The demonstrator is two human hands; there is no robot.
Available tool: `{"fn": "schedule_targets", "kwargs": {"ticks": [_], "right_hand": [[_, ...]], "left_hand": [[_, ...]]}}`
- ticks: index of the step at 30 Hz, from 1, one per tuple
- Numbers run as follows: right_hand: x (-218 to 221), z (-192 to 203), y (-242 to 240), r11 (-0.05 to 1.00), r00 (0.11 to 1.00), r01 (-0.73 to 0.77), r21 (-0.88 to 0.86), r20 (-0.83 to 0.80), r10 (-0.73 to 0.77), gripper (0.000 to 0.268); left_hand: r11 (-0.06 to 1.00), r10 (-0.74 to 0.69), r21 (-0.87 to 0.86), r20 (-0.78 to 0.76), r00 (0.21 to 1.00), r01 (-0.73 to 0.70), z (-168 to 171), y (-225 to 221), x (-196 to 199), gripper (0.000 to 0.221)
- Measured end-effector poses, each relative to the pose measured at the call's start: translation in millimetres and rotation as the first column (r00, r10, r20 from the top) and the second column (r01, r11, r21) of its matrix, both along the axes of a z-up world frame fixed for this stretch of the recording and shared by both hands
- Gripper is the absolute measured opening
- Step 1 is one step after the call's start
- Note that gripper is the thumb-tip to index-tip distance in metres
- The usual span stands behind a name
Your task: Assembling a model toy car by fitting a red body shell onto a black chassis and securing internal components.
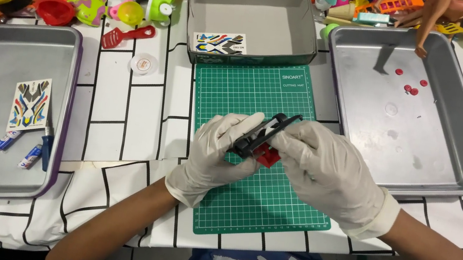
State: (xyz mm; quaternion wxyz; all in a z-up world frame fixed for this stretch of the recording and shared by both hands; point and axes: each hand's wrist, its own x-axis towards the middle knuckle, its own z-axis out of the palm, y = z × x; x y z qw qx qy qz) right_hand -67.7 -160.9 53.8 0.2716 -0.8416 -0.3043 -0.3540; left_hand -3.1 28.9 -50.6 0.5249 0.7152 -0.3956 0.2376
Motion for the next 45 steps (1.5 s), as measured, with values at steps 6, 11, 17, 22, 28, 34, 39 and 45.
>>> {"fn": "schedule_targets", "kwargs": {"ticks": [6,11,17,22,28,34,39,45], "right_hand": [[-3,-11,-29,0.748,0.975,0.211,-0.629,0.079,-0.209,0.056],[-11,20,-37,0.998,0.976,-0.008,-0.061,-0.219,-0.006,0.059],[15,39,-36,0.936,0.843,-0.341,-0.093,-0.471,0.260,0.074],[20,36,-37,0.882,0.901,-0.384,-0.272,-0.320,0.294,0.066],[28,36,-31,0.798,0.844,-0.525,-0.294,-0.297,0.446,0.070],[28,40,-26,0.726,0.800,-0.597,-0.342,-0.320,0.508,0.053],[24,52,-17,0.731,0.760,-0.620,-0.284,-0.449,0.470,0.054],[12,52,-12,0.777,0.743,-0.583,-0.239,-0.545,0.389,0.033]], "left_hand": [[0.994,0.002,0.110,0.087,0.996,-0.011,4,3,-2,0.065],[0.989,0.136,0.030,0.209,0.969,-0.145,13,-4,-9,0.058],[0.998,-0.051,0.029,0.180,0.982,0.047,2,4,-8,0.066],[1.000,-0.011,0.026,0.174,0.985,0.007,6,4,-10,0.054],[0.994,-0.026,0.114,0.218,0.976,0.001,7,8,-10,0.056],[0.986,-0.145,0.107,0.194,0.970,0.126,3,10,-6,0.056],[0.937,-0.347,0.083,0.109,0.932,0.339,-2,11,-1,0.063],[0.971,-0.231,0.106,0.175,0.957,0.215,4,11,-4,0.060]]}}
